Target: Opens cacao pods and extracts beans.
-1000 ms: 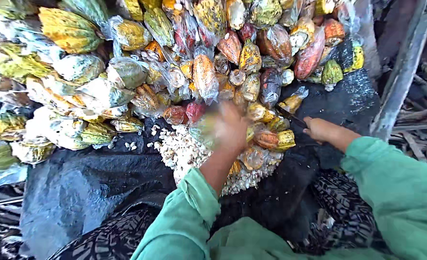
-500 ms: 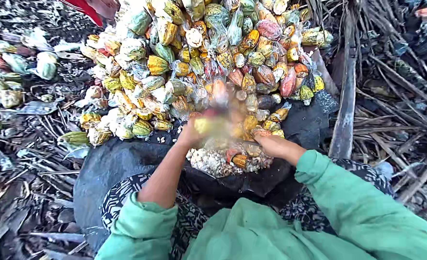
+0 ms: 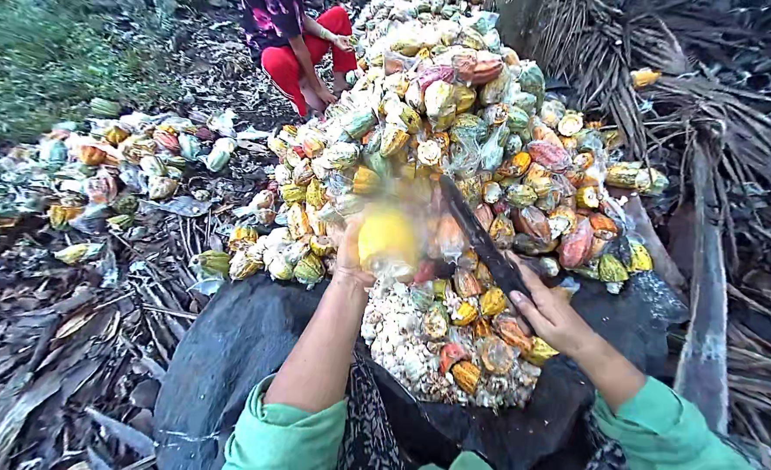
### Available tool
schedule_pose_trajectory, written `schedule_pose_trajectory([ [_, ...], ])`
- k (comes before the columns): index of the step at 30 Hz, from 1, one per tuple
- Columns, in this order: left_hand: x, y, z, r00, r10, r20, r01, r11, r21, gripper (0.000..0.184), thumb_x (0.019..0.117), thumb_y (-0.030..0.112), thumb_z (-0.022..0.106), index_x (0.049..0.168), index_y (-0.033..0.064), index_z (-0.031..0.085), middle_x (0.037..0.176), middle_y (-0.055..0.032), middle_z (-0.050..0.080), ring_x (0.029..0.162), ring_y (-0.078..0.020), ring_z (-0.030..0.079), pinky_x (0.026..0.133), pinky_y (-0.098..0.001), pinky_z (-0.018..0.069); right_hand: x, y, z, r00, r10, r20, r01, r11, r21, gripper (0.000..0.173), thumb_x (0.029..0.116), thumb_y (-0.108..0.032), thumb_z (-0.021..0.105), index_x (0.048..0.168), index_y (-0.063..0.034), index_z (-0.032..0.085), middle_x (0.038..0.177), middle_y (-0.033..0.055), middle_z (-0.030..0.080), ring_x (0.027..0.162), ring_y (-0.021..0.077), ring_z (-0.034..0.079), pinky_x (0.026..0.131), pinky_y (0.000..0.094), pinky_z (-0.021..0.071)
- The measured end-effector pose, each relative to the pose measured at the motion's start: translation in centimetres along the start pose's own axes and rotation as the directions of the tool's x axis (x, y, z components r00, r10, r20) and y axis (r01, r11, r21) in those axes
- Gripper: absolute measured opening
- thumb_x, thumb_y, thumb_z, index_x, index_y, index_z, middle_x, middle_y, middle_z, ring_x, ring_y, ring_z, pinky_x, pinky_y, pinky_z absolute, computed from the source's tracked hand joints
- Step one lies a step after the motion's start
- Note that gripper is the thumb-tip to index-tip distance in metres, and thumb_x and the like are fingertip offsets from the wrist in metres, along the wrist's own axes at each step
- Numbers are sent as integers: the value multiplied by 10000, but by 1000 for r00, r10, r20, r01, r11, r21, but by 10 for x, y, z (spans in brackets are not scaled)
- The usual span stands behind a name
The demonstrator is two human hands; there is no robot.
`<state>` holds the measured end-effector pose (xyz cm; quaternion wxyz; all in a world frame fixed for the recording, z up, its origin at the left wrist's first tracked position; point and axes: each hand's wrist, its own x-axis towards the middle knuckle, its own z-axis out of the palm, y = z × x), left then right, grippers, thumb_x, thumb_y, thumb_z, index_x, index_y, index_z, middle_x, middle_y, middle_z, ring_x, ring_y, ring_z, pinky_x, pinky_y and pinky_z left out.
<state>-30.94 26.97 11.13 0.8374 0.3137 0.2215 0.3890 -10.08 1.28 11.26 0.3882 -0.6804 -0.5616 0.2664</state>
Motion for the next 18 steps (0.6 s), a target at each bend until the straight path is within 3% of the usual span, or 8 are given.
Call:
schedule_pose_trajectory([
  [3,11,-7,12,987,-11,-163,-11,991,-134,366,1083,298,311,953,152,621,754,-8,692,666,-93,687,576,-278,594,-10,-4,15,983,-178,51,182,978,-99,543,1106,-295,360,1597,-65,322,839,95,662,542,105,581,523,291,555],
  [5,30,-7,9,976,14,-217,-50,985,-164,374,1067,323,301,928,154,605,758,-16,684,683,-113,688,586,-302,591,-11,-7,15,967,-241,82,253,948,-194,507,1117,-324,335,1588,-139,377,808,88,655,559,139,590,551,318,561],
  [8,48,-3,-8,962,52,-270,-86,989,-117,419,1081,464,286,1079,163,578,877,-23,685,792,-134,689,674,-335,595,-11,-13,18,970,-201,134,237,897,-374,489,1095,-244,348,1572,-168,424,972,121,734,714,249,706,657,428,602],
  [9,51,-1,-13,958,75,-277,-99,992,-73,444,1088,486,289,1118,153,580,902,-32,692,813,-142,692,694,-346,598,-9,-14,22,975,-174,136,216,881,-422,504,1074,-211,361,1571,-162,431,952,136,730,704,292,711,628,474,598],
  [12,58,-1,-27,961,212,-181,-175,964,200,310,1083,349,369,1226,141,549,963,-20,690,840,-115,692,715,-319,603,4,-19,32,986,-50,161,123,864,-488,552,1050,-172,371,1602,-167,371,926,167,713,661,346,693,584,535,580],
  [14,56,-4,-31,975,212,-69,-171,908,382,426,1012,341,467,1387,141,499,1086,-29,661,923,-119,670,779,-330,590,12,-25,36,978,28,207,69,892,-446,570,1057,-156,381,1624,-151,311,888,181,709,658,354,683,619,550,578],
  [15,54,-7,-28,983,180,-44,-144,892,429,468,974,367,494,1386,146,502,1077,-34,667,907,-123,677,764,-339,600,15,-25,38,971,54,233,43,919,-392,576,1065,-159,380,1632,-141,282,832,171,689,619,332,659,609,535,573],
  [18,43,-19,-21,995,93,-38,-72,927,368,405,1050,354,385,1364,145,533,1056,-37,681,884,-127,683,752,-335,594,20,-22,38,917,155,368,-126,987,-103,595,1086,-191,345,1652,-142,170,742,66,600,508,175,577,508,368,550],
])
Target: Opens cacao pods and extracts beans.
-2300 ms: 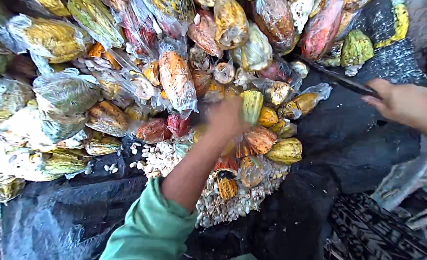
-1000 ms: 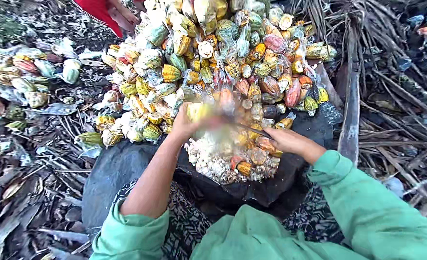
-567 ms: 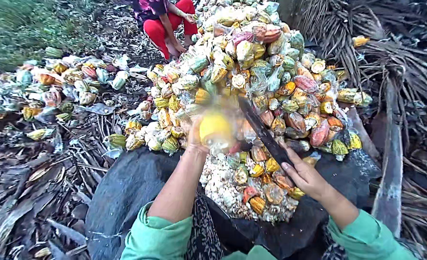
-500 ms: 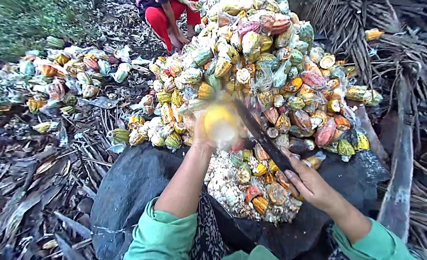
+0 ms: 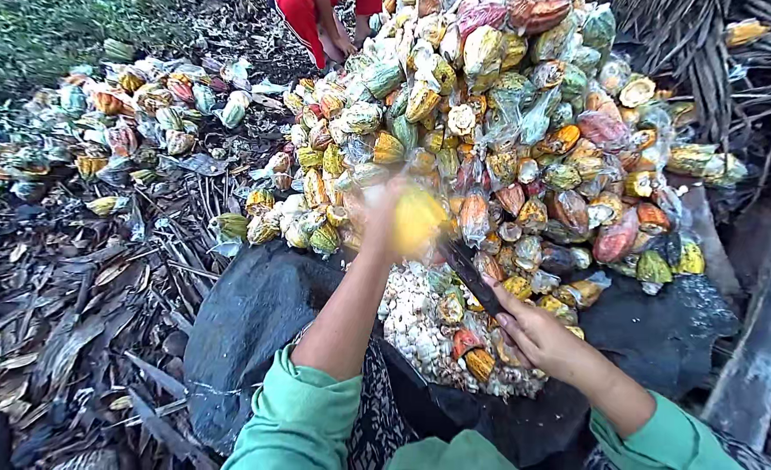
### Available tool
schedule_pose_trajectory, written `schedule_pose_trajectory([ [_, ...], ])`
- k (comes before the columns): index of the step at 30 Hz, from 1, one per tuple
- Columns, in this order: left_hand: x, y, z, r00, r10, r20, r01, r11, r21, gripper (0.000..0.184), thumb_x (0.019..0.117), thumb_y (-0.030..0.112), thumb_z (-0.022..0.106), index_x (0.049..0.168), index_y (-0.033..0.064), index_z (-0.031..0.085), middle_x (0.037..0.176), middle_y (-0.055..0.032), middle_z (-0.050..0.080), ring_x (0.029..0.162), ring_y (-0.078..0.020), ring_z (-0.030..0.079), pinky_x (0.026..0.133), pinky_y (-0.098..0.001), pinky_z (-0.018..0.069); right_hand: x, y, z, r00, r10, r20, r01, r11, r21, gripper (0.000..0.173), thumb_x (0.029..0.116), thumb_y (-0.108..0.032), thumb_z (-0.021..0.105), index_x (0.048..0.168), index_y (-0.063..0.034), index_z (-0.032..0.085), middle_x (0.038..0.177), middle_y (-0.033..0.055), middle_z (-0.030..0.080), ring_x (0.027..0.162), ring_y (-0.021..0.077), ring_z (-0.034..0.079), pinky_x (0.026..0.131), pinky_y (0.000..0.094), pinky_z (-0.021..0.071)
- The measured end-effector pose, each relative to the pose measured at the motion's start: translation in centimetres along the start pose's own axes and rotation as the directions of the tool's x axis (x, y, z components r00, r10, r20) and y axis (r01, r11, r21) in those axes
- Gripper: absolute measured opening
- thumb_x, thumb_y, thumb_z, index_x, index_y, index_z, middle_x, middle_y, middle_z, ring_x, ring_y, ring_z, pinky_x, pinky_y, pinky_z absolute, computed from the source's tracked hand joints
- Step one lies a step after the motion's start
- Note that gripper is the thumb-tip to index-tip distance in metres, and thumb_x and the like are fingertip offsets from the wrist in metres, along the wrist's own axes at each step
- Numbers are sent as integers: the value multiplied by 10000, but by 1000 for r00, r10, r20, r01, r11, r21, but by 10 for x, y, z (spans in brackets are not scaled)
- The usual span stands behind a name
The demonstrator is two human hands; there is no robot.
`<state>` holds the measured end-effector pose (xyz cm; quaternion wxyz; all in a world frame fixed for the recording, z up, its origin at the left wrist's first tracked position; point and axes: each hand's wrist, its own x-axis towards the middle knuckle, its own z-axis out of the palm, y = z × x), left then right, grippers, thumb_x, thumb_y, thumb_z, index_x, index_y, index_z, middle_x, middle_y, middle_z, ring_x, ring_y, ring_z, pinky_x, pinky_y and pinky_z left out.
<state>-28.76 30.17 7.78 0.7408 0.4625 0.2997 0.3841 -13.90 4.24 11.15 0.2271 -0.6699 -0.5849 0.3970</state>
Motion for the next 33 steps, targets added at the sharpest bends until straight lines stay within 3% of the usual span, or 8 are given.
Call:
schedule_pose_trajectory([
  [8,-24,6,46,989,131,-74,-150,821,-551,522,1101,404,128,1148,203,606,971,14,712,908,-99,698,781,-305,598,2,-23,51,989,-145,-20,64,306,950,774,1067,-182,460,1635,-234,-63,708,-39,571,460,73,545,381,213,481],
  [11,-5,-3,39,995,71,-76,-88,964,-252,490,1117,384,165,1397,197,522,1148,-16,688,1013,-127,679,839,-337,588,7,-10,25,998,-40,-55,68,676,734,704,1072,-187,403,1639,-107,-8,718,-17,544,462,81,525,399,232,487],
  [13,3,-4,21,999,29,43,-30,999,26,536,1114,421,173,1527,204,436,1380,-47,606,1204,-175,612,989,-421,529,9,-3,-4,995,36,-98,-29,997,78,589,1088,-150,369,1640,-74,178,782,97,611,534,198,576,499,348,528],
  [16,4,6,9,994,-53,96,19,944,330,552,1073,527,340,1481,190,499,1329,-96,637,1127,-229,647,920,-480,552,8,-3,-17,990,98,-97,-136,814,-565,772,980,-4,525,1630,-333,269,1005,264,683,759,442,698,672,597,567],
  [19,6,1,12,994,-109,-12,107,943,315,221,1014,163,595,1198,40,601,971,-119,675,813,-192,676,742,-377,586,14,-17,1,965,260,37,-201,823,-531,831,995,5,492,1656,-340,124,1065,304,653,860,483,689,761,613,555],
  [22,2,5,21,996,-91,-27,93,992,88,128,1022,67,468,1106,44,562,819,-57,654,699,-133,664,664,-300,587,10,-16,4,984,170,57,-145,942,-302,681,1069,-87,430,1663,-224,128,984,273,689,857,457,696,826,600,553],
  [26,-6,-1,36,993,30,-117,-53,978,-201,216,1037,118,338,1091,124,547,804,12,657,717,-69,670,656,-242,583,6,-14,14,998,53,37,-60,971,230,641,1086,-148,386,1657,-137,95,786,134,612,515,218,583,538,397,557],
  [33,-5,-17,58,963,134,-233,-237,831,-503,388,1080,234,207,1072,147,585,821,17,704,768,-72,705,656,-251,601,4,-19,47,985,-172,-31,45,82,996,824,1051,-260,549,1631,-328,-32,682,-29,577,444,58,531,393,187,467],
])
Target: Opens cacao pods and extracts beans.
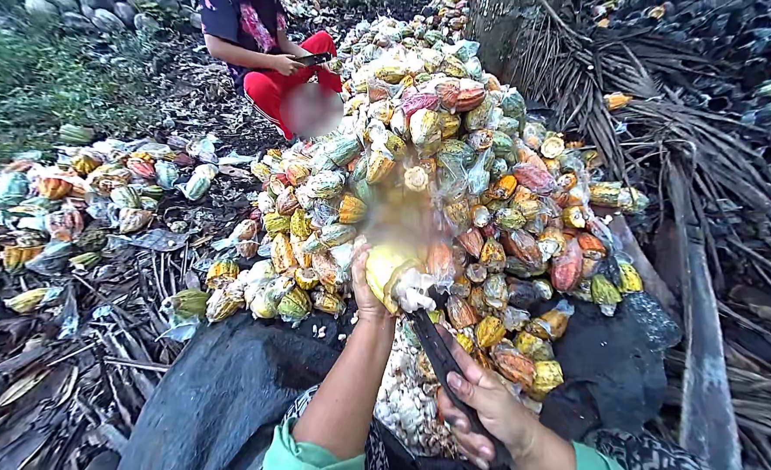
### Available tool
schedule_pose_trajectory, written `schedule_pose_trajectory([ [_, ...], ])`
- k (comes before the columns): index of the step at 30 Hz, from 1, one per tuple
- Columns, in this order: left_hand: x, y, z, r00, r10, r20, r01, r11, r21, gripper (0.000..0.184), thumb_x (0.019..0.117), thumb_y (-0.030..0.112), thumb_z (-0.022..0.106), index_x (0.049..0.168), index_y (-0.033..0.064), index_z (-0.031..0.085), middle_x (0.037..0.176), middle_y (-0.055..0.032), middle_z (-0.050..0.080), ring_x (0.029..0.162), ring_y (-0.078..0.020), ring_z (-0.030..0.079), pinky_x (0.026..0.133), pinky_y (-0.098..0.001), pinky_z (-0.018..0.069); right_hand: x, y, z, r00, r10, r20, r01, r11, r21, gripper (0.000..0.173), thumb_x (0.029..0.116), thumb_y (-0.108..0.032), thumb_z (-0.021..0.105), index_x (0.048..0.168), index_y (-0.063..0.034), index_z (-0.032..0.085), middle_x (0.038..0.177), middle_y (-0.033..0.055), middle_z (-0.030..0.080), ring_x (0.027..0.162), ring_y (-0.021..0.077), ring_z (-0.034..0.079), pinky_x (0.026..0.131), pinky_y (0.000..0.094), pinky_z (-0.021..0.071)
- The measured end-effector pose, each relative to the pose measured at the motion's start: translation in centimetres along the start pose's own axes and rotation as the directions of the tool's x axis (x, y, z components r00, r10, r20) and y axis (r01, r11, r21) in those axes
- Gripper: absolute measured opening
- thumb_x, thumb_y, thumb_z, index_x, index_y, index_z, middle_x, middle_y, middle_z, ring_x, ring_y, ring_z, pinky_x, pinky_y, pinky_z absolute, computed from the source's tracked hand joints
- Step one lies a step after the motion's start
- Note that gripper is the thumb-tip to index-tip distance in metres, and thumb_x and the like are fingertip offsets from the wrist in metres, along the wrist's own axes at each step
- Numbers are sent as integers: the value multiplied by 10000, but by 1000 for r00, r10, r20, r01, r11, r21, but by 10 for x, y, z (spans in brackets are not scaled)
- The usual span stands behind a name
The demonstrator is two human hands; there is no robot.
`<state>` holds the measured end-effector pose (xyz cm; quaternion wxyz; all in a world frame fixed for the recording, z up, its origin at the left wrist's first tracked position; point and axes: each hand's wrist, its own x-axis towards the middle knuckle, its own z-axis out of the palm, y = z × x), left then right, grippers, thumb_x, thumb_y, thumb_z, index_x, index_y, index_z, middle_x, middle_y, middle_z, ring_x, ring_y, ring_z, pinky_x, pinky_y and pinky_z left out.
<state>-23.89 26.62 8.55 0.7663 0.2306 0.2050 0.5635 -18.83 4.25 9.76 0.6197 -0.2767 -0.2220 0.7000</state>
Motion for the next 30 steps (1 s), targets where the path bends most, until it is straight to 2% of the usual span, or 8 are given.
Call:
schedule_pose_trajectory([
  [4,2,-2,1,979,-186,-86,203,939,276,407,1107,328,329,1448,127,425,1127,-116,656,938,-187,675,776,-362,584,8,-18,-18,982,19,-186,-95,907,-410,759,1047,-190,461,1642,-202,-10,724,-13,551,457,82,530,403,232,489],
  [6,5,-2,-7,961,-277,-14,260,881,396,626,1063,331,427,1612,179,167,1409,-183,517,1134,-257,614,905,-429,551,16,-33,-24,946,54,-319,-290,580,-761,728,1062,-186,415,1646,-144,-18,779,54,567,487,148,553,476,327,538],
  [9,7,5,-8,950,-309,-44,301,870,391,584,1040,191,488,1573,212,252,1284,-169,569,986,-237,645,796,-402,569,24,-39,-36,922,82,-378,-386,130,-913,658,1104,-213,398,1657,-155,48,888,179,644,584,262,618,619,448,569],
  [13,12,17,-16,903,-419,-95,430,882,192,318,1095,375,356,1227,165,553,928,-91,686,778,-210,686,653,-391,587,16,-71,-48,966,67,-250,-228,-235,-945,621,1083,-173,457,1648,-151,200,944,264,702,806,438,700,792,612,554],
  [18,28,26,-22,872,-449,-193,467,883,54,447,1025,533,397,1139,143,580,957,-108,659,825,-255,662,683,-479,564,-9,-94,-54,995,-97,27,-25,-498,-867,554,1046,-148,488,1591,-182,392,867,205,721,709,432,709,653,617,569],
  [22,28,19,-22,973,-165,-163,206,938,280,319,1070,396,395,1269,192,538,1059,-58,670,894,-182,674,719,-393,583,-7,-76,-35,986,-98,-135,-163,-403,-900,573,1069,-177,434,1626,-180,301,856,201,713,733,425,704,703,616,566],
  [25,16,9,-20,1000,10,-4,-6,822,569,663,987,316,510,1590,226,250,1424,-119,524,1151,-220,597,877,-441,548,11,-59,-20,949,-9,-315,-309,-230,-923,604,1098,-203,378,1657,-171,153,909,214,695,769,390,693,763,568,565],
  [30,-3,-9,-16,976,-216,-1,195,879,436,531,1035,333,463,1546,329,320,1235,-67,613,950,-167,641,737,-358,559,20,-42,-25,930,124,-345,-357,517,-778,699,1062,-168,405,1654,-194,34,817,50,577,479,140,553,446,319,533],
])
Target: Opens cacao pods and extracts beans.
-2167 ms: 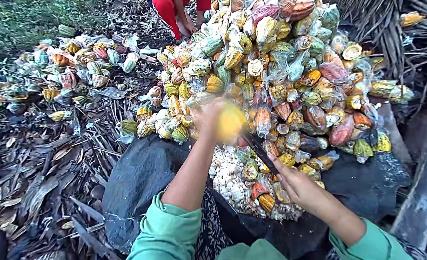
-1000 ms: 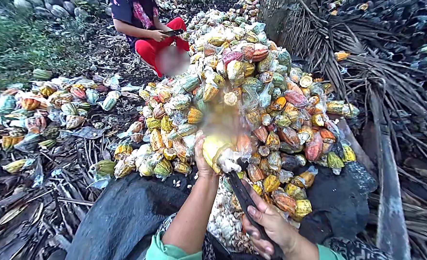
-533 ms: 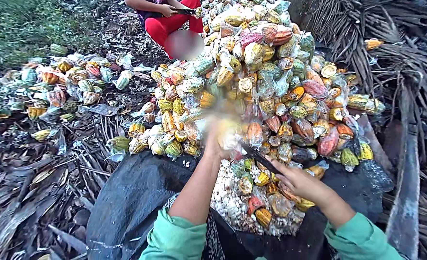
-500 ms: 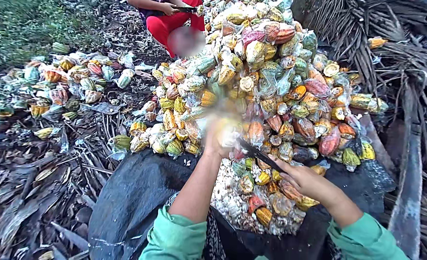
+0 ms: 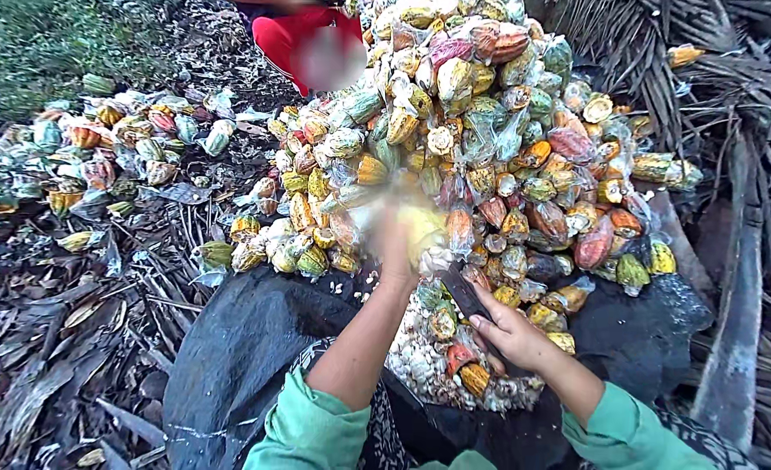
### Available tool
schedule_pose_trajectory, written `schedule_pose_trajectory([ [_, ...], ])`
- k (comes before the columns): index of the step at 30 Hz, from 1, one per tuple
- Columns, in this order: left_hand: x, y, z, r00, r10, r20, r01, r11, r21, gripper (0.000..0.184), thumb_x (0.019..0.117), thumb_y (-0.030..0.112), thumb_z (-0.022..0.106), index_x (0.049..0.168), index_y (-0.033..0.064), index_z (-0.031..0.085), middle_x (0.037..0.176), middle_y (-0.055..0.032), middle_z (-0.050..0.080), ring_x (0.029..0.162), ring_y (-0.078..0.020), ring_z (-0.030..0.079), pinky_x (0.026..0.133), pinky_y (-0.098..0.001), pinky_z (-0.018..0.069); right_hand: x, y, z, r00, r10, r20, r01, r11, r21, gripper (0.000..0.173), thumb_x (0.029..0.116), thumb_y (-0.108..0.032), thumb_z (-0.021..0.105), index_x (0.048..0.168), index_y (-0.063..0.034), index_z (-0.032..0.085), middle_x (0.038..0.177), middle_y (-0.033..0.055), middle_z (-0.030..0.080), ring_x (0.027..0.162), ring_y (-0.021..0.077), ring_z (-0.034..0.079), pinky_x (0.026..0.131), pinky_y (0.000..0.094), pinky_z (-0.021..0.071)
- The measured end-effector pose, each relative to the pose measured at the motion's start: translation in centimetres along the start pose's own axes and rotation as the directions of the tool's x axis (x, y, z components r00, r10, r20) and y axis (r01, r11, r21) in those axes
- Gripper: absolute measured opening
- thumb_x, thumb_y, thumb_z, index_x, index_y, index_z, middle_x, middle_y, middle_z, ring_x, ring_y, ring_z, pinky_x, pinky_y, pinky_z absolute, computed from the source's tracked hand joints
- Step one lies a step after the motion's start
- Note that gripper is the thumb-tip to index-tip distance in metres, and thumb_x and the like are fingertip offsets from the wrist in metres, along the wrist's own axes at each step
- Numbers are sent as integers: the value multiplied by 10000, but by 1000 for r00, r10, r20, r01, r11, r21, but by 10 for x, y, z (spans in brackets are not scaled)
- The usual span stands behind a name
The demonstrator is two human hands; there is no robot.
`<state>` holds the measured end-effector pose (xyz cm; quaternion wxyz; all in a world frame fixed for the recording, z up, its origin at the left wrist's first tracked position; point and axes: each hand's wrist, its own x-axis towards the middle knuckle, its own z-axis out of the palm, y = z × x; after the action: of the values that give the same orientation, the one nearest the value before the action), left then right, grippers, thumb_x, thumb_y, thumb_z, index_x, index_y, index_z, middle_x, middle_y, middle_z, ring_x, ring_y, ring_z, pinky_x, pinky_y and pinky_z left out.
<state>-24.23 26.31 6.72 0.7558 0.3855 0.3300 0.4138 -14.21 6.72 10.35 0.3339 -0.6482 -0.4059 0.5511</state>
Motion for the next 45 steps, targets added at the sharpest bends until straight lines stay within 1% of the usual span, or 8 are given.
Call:
schedule_pose_trajectory([
  [6,2,11,-9,971,-230,69,240,913,-331,416,1063,459,336,1082,150,614,832,-63,687,683,-173,679,577,-351,582,5,13,-6,995,-43,94,42,999,14,745,1040,-161,449,1653,-193,25,787,19,568,475,115,543,454,295,527],
  [16,-4,12,-24,936,-272,225,336,882,-330,601,1045,598,243,1064,152,645,809,-73,705,685,-180,699,569,-352,593,-7,24,-40,969,-188,162,245,829,-502,645,1069,-150,461,1646,-115,174,862,197,657,542,236,592,576,423,555],
  [22,-17,32,-32,824,-271,498,415,887,-204,542,1088,342,182,997,157,683,854,-22,749,796,-90,726,720,-269,612,-34,22,-66,894,-394,212,402,500,-767,551,1039,-120,534,1574,-192,422,907,222,729,759,431,721,713,617,575],
  [31,13,25,-16,899,-413,145,437,830,-346,577,986,674,365,1105,168,616,889,-82,689,753,-216,696,600,-406,592,-43,13,-75,811,-558,172,334,201,-921,643,921,-7,524,1484,-318,554,829,142,664,561,318,652,469,488,536],
  [35,17,35,-11,940,-334,77,338,869,-362,517,977,657,432,1118,199,624,924,-40,695,802,-172,697,642,-373,596,-36,9,-69,794,-602,82,309,283,-908,545,976,-102,455,1491,-251,553,869,143,676,575,311,658,482,485,546],
  [40,29,22,-1,979,-93,-183,58,980,-190,488,1068,506,410,1379,149,526,1112,-131,669,931,-251,668,766,-447,577,-15,5,-45,932,-328,-156,64,570,-819,612,1017,-75,456,1612,-149,338,1155,238,705,877,443,726,786,630,575],
  [43,32,14,-4,984,108,-138,-107,994,17,664,1043,324,501,1608,163,192,1470,-217,470,1179,-301,606,931,-488,550,4,9,-29,967,-205,-152,44,721,-692,648,1029,-107,431,1639,-95,212,976,232,712,678,352,698,710,558,588],
  [45,23,16,-1,986,159,-43,-155,985,79,708,998,260,544,1602,113,205,1515,-229,425,1216,-270,593,987,-453,529,11,13,-17,977,-182,-113,85,814,-574,658,1033,-131,425,1636,-60,171,846,195,676,585,277,652,634,488,588],
])
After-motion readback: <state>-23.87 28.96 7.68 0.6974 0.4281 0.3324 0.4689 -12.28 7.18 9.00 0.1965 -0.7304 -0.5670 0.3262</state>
